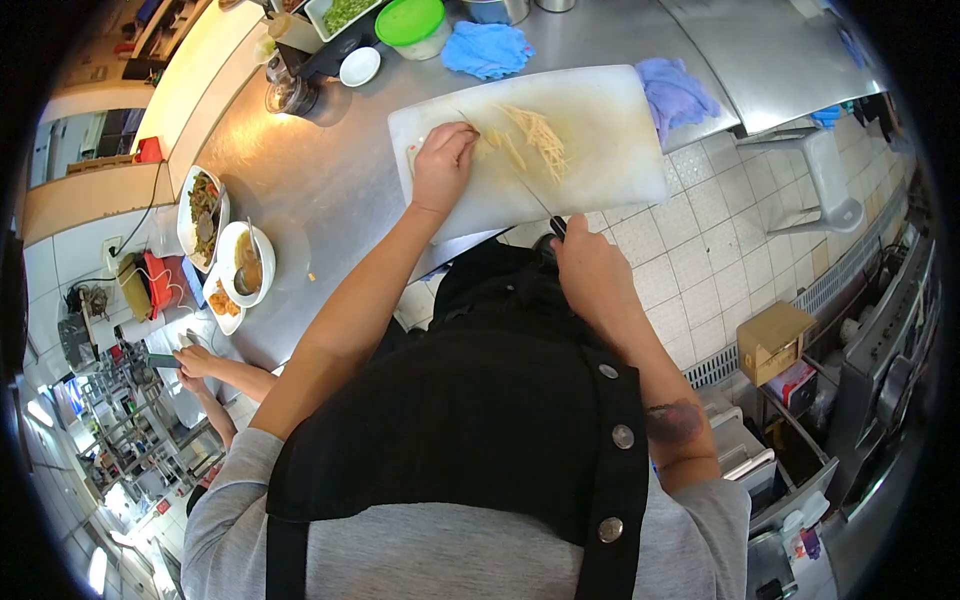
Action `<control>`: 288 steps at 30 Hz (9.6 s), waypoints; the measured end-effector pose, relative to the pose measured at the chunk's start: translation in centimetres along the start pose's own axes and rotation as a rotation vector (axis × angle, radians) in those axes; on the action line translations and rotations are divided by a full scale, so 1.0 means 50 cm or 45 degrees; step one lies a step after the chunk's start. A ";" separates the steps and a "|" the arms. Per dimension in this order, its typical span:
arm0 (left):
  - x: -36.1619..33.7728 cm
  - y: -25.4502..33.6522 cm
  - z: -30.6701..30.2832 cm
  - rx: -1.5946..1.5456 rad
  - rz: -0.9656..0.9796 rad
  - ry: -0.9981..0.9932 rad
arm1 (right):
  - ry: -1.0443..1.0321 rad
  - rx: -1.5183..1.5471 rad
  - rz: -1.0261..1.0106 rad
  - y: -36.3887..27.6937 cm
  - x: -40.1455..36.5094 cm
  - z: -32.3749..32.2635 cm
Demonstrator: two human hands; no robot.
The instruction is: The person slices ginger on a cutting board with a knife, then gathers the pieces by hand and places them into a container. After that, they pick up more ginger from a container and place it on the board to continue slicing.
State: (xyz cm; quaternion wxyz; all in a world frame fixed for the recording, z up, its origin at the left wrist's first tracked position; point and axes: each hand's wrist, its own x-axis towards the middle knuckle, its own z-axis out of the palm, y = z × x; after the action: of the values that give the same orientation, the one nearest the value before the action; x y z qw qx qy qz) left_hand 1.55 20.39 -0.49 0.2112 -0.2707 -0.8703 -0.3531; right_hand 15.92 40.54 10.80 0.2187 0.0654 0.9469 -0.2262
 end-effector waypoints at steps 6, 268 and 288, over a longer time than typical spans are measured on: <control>0.003 0.004 0.000 -0.003 0.006 0.033 | 0.009 0.028 -0.017 0.010 0.026 0.031; 0.019 -0.037 -0.032 -0.232 0.050 -0.214 | 0.155 0.103 0.372 -0.021 -0.039 0.005; 0.022 -0.029 -0.031 -0.182 0.085 -0.197 | -0.210 -0.131 0.373 -0.070 -0.069 -0.032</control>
State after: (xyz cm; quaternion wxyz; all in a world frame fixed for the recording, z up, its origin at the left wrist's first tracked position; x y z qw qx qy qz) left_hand 0.08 18.76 0.44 0.1353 -0.3402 -0.8471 -0.3851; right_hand 17.63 38.08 15.01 0.3295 0.1726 0.9164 -0.1477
